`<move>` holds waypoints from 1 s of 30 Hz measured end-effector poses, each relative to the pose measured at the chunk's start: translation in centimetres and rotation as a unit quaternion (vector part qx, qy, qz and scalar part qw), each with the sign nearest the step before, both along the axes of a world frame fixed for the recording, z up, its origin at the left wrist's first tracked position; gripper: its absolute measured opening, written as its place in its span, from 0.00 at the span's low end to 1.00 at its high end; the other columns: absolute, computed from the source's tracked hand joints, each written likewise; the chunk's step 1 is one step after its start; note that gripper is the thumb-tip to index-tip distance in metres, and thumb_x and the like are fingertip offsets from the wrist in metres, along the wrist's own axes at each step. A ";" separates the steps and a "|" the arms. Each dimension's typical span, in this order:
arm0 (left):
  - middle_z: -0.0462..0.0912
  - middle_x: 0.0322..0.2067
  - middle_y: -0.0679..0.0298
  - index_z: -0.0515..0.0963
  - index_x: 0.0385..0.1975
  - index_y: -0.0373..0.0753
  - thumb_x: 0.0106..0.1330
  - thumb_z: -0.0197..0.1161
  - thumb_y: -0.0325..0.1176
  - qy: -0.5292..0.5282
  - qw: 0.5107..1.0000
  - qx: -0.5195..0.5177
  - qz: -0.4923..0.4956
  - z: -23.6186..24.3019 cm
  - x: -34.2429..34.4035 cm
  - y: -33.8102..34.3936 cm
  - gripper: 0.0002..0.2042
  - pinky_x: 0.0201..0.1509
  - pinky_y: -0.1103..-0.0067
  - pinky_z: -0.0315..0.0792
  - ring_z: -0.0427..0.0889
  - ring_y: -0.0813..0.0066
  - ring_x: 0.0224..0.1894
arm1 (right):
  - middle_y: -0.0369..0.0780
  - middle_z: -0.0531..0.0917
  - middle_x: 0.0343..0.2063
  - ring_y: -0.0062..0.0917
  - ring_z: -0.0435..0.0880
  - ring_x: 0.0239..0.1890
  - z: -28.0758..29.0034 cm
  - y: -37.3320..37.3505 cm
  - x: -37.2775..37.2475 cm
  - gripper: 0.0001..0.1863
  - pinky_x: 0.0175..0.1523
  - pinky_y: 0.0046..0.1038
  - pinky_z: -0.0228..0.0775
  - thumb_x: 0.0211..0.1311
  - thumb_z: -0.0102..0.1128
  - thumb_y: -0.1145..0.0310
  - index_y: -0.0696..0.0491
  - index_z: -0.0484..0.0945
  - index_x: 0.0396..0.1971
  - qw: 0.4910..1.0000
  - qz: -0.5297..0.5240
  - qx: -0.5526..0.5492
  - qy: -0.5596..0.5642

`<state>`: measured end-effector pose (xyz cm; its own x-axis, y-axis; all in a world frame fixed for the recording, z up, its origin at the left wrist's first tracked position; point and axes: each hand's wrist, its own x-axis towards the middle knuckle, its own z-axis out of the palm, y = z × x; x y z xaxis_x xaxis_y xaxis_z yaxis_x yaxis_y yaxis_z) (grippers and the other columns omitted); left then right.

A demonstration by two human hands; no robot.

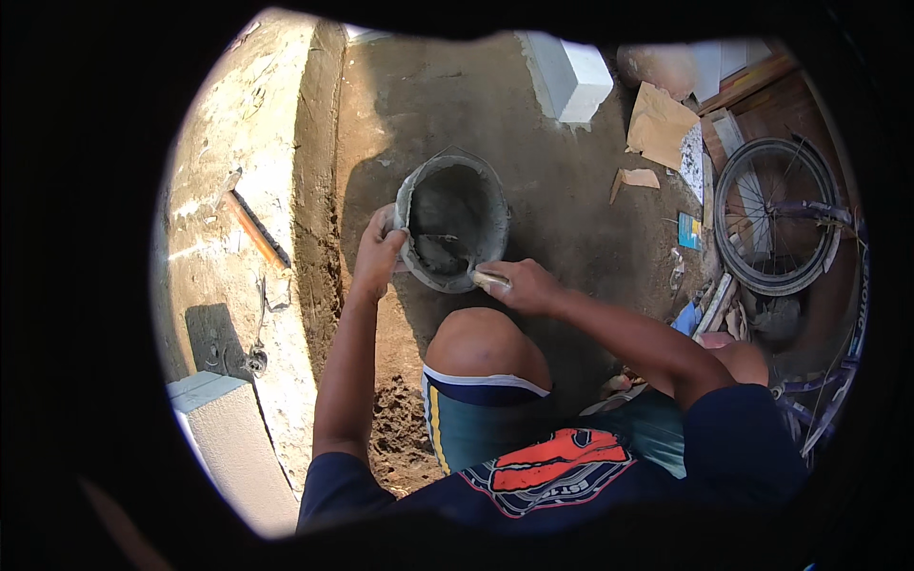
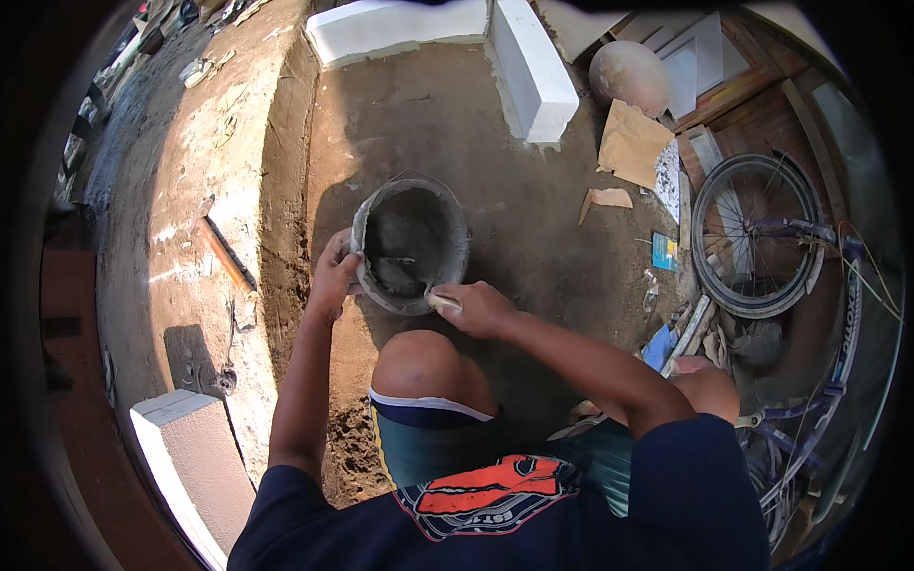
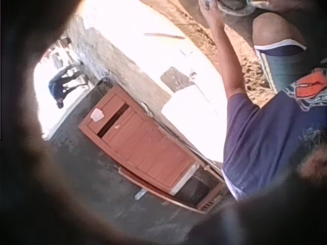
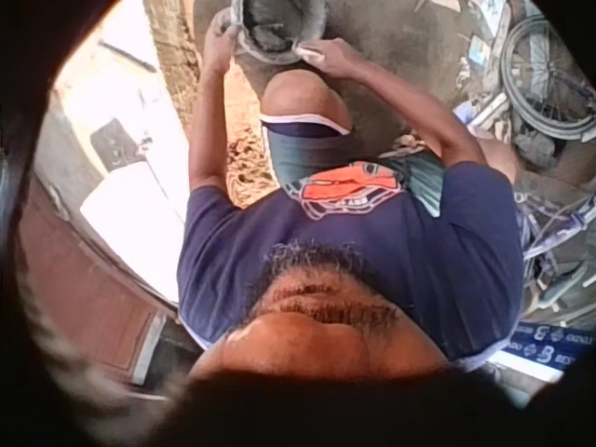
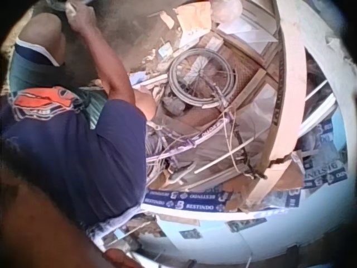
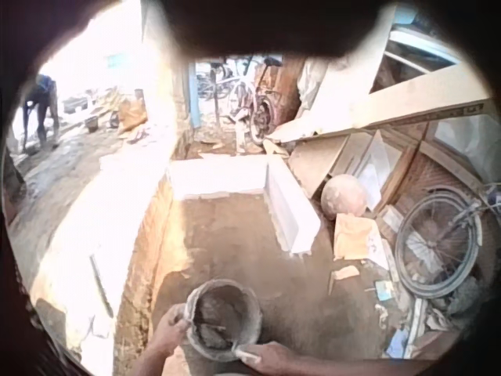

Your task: The person scoops cement from a bucket with a trowel and spreads it on the ground. They then place a white rectangular tile onto the cement bed and press it down. The person continues to apply more cement around the tile edges.

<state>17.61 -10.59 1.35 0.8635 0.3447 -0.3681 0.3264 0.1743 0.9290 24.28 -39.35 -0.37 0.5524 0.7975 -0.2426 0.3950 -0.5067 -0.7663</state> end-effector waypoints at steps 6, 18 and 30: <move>0.83 0.52 0.63 0.75 0.64 0.34 0.70 0.58 0.22 -0.023 0.999 0.036 0.033 -1.4 0.7 -3.5 0.21 0.62 0.77 0.72 0.81 0.75 0.53 | 0.39 0.84 0.32 0.13 0.75 0.18 3.6 -2.9 -1.1 0.26 0.18 0.17 0.64 0.79 0.57 0.58 0.50 0.73 0.72 0.821 -0.232 0.109 0.510; 0.79 0.54 0.67 0.73 0.63 0.50 0.74 0.52 0.34 0.132 0.962 -0.111 0.212 -4.8 -3.9 1.9 0.19 0.51 0.54 0.84 0.79 0.67 0.55 | 0.41 0.84 0.36 0.13 0.75 0.19 5.7 -8.9 3.4 0.31 0.16 0.16 0.61 0.76 0.61 0.58 0.53 0.69 0.74 0.735 -0.369 0.283 0.493; 0.76 0.58 0.57 0.69 0.71 0.41 0.75 0.52 0.30 0.071 0.954 0.036 0.290 -6.3 -7.1 0.0 0.24 0.57 0.58 0.81 0.77 0.65 0.54 | 0.55 0.84 0.51 0.53 0.84 0.53 -10.0 -6.4 17.8 0.27 0.57 0.51 0.75 0.70 0.61 0.65 0.45 0.68 0.67 0.838 -0.521 -0.122 -0.106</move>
